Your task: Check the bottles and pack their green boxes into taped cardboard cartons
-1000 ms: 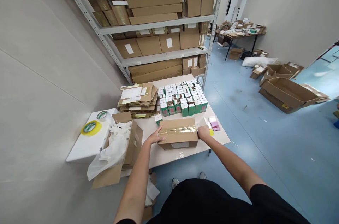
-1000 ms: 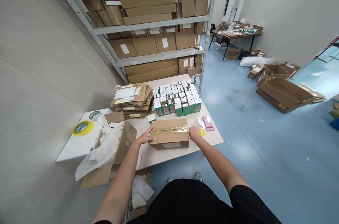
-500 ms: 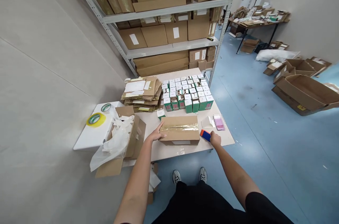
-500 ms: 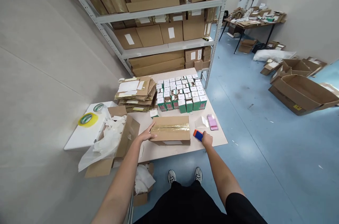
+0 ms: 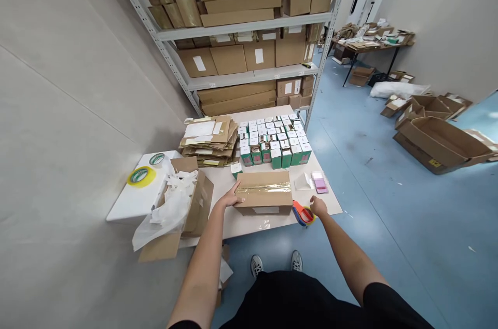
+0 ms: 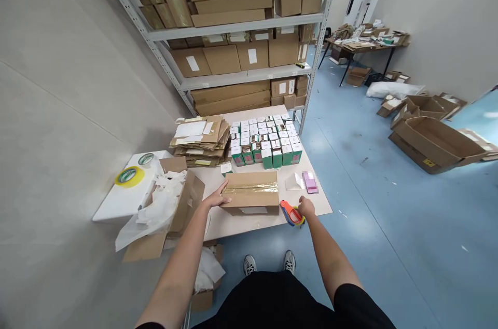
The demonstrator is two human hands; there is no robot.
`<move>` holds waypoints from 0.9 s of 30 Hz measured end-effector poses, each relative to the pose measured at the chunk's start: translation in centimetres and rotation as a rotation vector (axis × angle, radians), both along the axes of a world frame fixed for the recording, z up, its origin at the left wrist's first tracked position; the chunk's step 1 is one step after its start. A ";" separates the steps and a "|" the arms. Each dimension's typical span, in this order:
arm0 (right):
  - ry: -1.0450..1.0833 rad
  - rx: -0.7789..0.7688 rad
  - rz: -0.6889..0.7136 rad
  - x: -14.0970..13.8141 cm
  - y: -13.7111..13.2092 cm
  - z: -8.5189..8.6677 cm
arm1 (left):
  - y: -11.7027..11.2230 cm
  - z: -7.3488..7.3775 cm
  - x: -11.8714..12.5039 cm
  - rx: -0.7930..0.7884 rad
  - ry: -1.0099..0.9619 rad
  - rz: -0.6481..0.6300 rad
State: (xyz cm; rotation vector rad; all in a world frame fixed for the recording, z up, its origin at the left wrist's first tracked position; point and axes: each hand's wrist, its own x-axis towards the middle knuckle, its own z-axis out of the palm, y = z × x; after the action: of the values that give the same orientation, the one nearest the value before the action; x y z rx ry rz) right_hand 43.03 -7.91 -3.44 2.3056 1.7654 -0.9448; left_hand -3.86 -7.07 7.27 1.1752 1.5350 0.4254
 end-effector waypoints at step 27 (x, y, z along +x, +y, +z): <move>0.329 0.316 -0.148 -4.1 -0.3 3.5 | -0.7 -0.6 0.0 0.052 0.022 0.008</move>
State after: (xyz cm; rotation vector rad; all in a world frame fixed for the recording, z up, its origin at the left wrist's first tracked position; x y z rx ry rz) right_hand 38.93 -8.25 0.04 2.6305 2.0179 -1.2071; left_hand -3.86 -7.74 6.63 1.2175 1.5559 0.4612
